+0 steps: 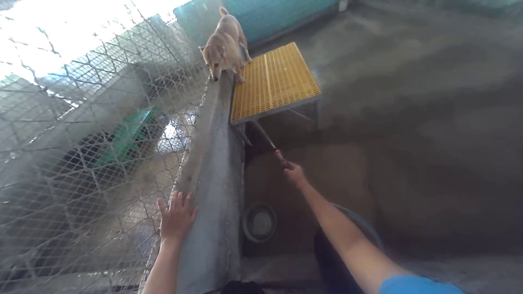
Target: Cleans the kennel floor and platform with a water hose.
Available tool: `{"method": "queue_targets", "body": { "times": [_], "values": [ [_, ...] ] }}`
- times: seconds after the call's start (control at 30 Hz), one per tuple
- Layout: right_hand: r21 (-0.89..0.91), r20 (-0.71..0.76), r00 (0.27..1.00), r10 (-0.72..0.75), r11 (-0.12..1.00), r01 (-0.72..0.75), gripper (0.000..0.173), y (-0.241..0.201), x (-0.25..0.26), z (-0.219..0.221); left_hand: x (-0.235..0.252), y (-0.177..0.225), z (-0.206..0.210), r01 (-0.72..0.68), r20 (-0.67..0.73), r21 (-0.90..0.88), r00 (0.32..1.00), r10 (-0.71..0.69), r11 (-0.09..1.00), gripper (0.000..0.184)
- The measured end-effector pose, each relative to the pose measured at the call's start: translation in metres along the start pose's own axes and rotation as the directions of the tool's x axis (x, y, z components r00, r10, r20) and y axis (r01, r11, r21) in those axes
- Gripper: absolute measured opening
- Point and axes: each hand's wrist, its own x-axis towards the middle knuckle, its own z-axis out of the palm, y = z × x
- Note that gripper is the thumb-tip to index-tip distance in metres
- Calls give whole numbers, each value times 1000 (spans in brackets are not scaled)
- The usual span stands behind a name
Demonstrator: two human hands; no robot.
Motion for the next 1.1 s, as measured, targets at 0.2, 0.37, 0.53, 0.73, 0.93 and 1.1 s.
{"method": "queue_targets", "body": {
  "times": [0.2,0.37,0.53,0.73,0.93,1.1],
  "values": [
    [11,-120,991,-54,998,56,45,0,3,-11,-1,2,-2,-5,-9,33,1000,6,999,57],
    [3,-161,985,-63,998,64,47,0,5,-15,0,3,-3,10,21,21,1000,-10,1000,56],
    [-4,-204,975,-85,996,86,46,2,8,-15,-1,2,-3,2,3,28,1000,-2,1000,55],
    [-16,-245,967,-65,998,63,49,4,11,-14,-2,0,0,-10,-11,33,1000,11,999,57],
    [76,-257,966,-2,997,22,62,7,13,-13,0,0,-2,12,23,-5,1000,-12,1000,57],
    [120,-264,965,14,993,18,65,8,14,-11,0,1,-2,13,25,7,1000,-13,1000,56]
  ]
}}
